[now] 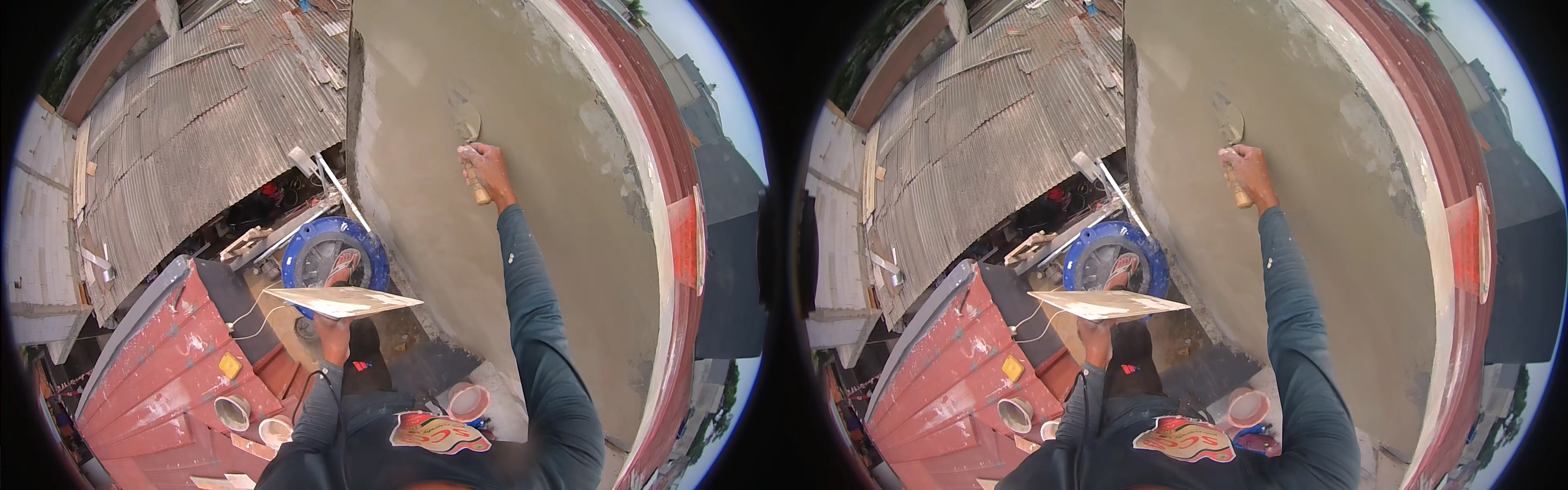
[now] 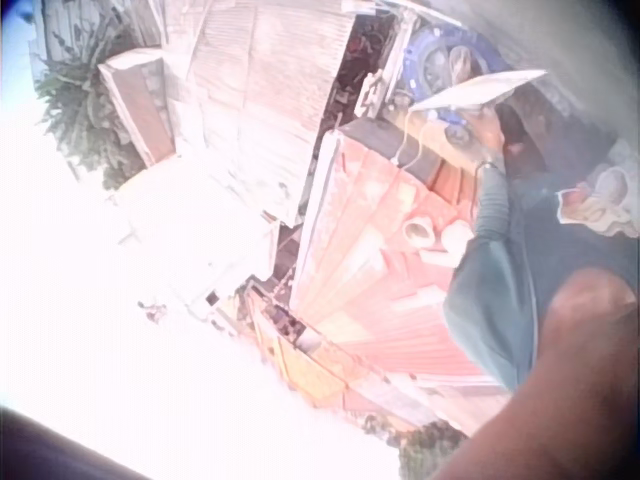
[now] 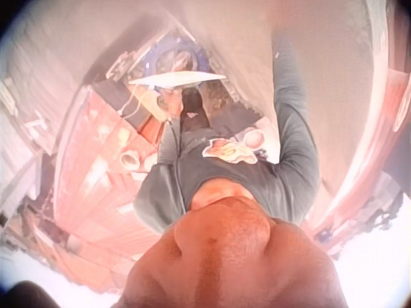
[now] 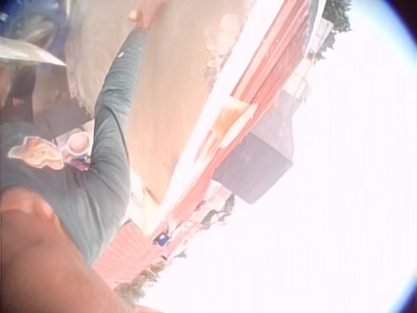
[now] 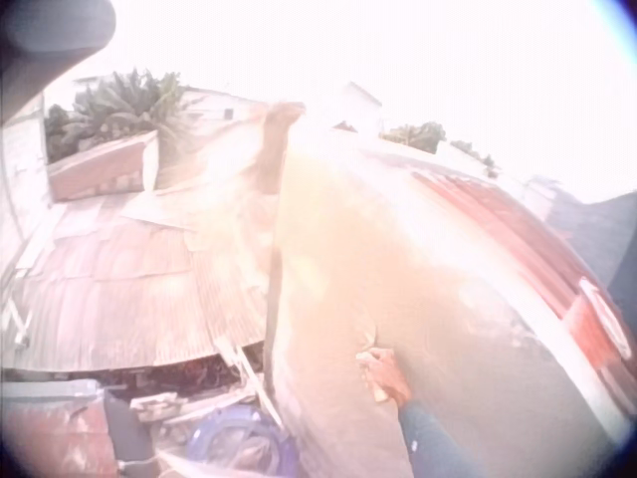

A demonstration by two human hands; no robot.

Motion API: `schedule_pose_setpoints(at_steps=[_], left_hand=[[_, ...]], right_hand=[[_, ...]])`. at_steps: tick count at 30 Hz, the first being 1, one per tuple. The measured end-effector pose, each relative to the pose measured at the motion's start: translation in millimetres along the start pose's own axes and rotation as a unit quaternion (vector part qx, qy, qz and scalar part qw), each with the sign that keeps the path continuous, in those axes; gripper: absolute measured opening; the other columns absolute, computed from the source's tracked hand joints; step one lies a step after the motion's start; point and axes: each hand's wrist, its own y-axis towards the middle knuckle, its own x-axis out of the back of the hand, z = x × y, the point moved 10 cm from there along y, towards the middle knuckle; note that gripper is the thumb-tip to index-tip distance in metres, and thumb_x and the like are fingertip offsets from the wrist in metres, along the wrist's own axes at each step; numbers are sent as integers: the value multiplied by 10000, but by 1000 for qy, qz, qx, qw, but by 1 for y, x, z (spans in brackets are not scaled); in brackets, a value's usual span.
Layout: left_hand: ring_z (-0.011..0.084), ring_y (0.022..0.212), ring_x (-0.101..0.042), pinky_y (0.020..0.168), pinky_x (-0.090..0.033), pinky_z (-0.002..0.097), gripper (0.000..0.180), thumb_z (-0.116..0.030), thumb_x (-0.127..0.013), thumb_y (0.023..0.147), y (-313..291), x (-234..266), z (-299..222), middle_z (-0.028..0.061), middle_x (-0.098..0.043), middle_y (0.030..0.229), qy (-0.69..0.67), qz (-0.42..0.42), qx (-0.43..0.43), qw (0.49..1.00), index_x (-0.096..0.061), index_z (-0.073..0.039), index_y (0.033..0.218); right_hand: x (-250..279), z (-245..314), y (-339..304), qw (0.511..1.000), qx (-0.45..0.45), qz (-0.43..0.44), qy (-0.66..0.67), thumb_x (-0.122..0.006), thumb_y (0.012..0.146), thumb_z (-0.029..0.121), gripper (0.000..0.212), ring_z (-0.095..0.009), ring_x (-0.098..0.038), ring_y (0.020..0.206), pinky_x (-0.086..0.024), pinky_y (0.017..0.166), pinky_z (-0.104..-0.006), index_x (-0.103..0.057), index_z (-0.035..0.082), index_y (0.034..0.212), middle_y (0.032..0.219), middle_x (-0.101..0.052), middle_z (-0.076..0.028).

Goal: The person applies plaster to a concrete ledge using a trowel and a hawk, then smooths the surface with a yellow sponge and their fingers.

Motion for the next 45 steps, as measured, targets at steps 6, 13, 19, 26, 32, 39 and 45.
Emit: schedule_pose_setpoints(at_steps=[6,13,19,26,32,39,45], left_hand=[[193,1078,-577,932,-471,306,515,-81,-727,861,4,31,23,113,-588,1226,41,-49,-5,998,-482,33,1299],[248,1058,-610,908,-481,346,448,-271,-669,931,26,91,89,167,-640,1183,237,-42,-10,971,-552,34,1238],[229,1040,-609,875,-491,336,391,-226,-661,940,33,81,125,154,-649,1174,161,-55,51,984,-572,46,1206],[263,1067,-597,936,-472,350,330,-98,-661,904,17,55,99,132,-637,1190,149,-55,62,985,-583,24,1200],[245,1054,-613,913,-481,338,309,-141,-666,925,21,60,95,133,-673,1145,171,-13,40,984,-610,47,1163],[206,1071,-590,914,-480,336,452,-149,-705,889,47,19,31,134,-612,1203,125,4,-48,991,-527,68,1244],[232,1011,-618,905,-495,358,481,10,-663,848,29,-89,-37,174,-623,1200,84,116,-57,988,-495,110,1287]], right_hand=[[-78,-166,82,991,-56,41,-118,-699,864,187,200,-159,-601,531,-481,436,-322,-662,-1,807,690,-613,-60],[-108,-117,81,950,46,-56,-305,-680,855,243,263,-300,-626,624,-533,662,-414,-638,-17,839,689,-627,-169],[-70,-26,58,988,53,-110,-94,-675,900,211,258,-220,-603,574,-491,530,-365,-624,-18,793,705,-620,-118],[-111,-198,102,988,-151,29,-18,-717,865,186,187,-129,-569,501,-474,428,-293,-656,19,804,647,-582,-29],[-78,-285,23,963,-150,5,-225,-708,857,187,215,-136,-589,528,-473,476,-299,-656,-5,777,622,-595,-34],[12,-103,-114,988,-76,-97,98,-698,916,142,322,-99,-589,592,-460,471,-239,-642,-56,1163,806,-625,-38],[106,-22,-333,994,-45,-27,-93,-799,816,241,447,-146,-641,561,-532,578,-297,-682,8,1179,945,-730,-99]])
